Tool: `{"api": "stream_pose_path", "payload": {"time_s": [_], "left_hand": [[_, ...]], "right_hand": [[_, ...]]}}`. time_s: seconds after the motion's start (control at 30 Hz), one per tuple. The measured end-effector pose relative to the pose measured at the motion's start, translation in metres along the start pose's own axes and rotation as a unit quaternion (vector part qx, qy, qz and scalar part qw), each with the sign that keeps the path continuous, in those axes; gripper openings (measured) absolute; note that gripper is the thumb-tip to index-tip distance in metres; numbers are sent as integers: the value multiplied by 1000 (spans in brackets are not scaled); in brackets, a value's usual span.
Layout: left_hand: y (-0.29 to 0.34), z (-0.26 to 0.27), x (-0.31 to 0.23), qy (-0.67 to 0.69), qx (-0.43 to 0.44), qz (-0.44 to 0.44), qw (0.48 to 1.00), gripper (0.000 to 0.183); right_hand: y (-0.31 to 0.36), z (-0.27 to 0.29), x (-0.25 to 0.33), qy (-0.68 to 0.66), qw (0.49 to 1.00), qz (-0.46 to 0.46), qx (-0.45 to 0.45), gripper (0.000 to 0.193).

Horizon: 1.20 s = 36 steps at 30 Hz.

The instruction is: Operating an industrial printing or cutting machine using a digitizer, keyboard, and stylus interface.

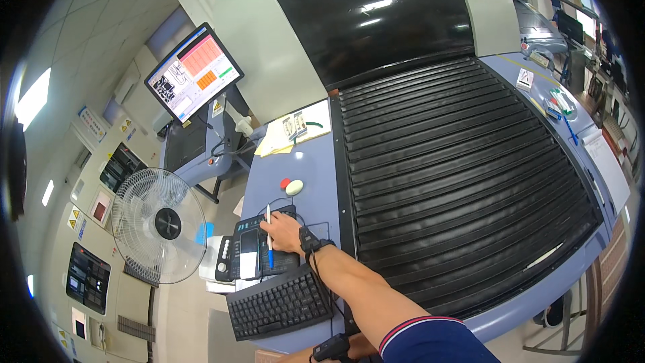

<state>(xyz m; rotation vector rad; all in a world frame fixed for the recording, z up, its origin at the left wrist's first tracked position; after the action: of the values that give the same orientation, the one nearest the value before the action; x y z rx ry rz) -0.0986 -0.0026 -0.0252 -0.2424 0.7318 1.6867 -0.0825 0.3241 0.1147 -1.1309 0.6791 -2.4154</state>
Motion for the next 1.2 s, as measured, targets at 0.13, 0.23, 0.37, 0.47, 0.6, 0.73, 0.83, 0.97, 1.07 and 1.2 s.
{"api": "stream_pose_path", "payload": {"time_s": [0.13,0.23,0.37,0.47,0.6,0.73,0.83,0.97,1.07,1.2], "left_hand": [[-3,-7,4,6,3,9,1000,27],[-3,-12,7,10,7,15,1000,27],[-5,-16,12,16,11,23,1000,27],[-6,-20,15,20,15,30,999,26],[-8,-26,21,28,20,40,999,26],[-12,-33,32,39,26,53,997,26],[-12,-37,40,48,29,70,996,26],[-19,-54,59,75,38,107,991,25],[-20,-72,72,92,46,133,986,25],[-21,-97,95,132,57,184,972,25]], "right_hand": [[0,1,1,3,1000,-5,5,40],[0,2,1,-2,1000,-7,3,39],[0,2,1,-2,1000,-12,3,38],[0,2,1,-3,1000,-7,-5,38],[1,1,-1,-3,1000,-10,-4,38],[2,1,-1,-3,1000,-5,-11,39],[-1,2,2,-2,1000,-9,-2,40],[0,3,1,-8,1000,-16,2,40],[1,3,0,-7,1000,-18,4,40],[0,3,3,-2,1000,-15,10,40]]}}
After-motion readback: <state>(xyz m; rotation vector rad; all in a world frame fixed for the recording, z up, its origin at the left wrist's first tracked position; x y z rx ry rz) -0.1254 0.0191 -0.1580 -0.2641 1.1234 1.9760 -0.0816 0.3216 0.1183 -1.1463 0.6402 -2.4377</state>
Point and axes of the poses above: each hand's wrist, its own y-axis away from the middle knuckle, its own z-axis out of the back of the hand, x = y × z, the point moved 6 cm from there along -y, towards the middle knuckle, and after that the axes turned 14 degrees about -y, right-handed, at the moved point
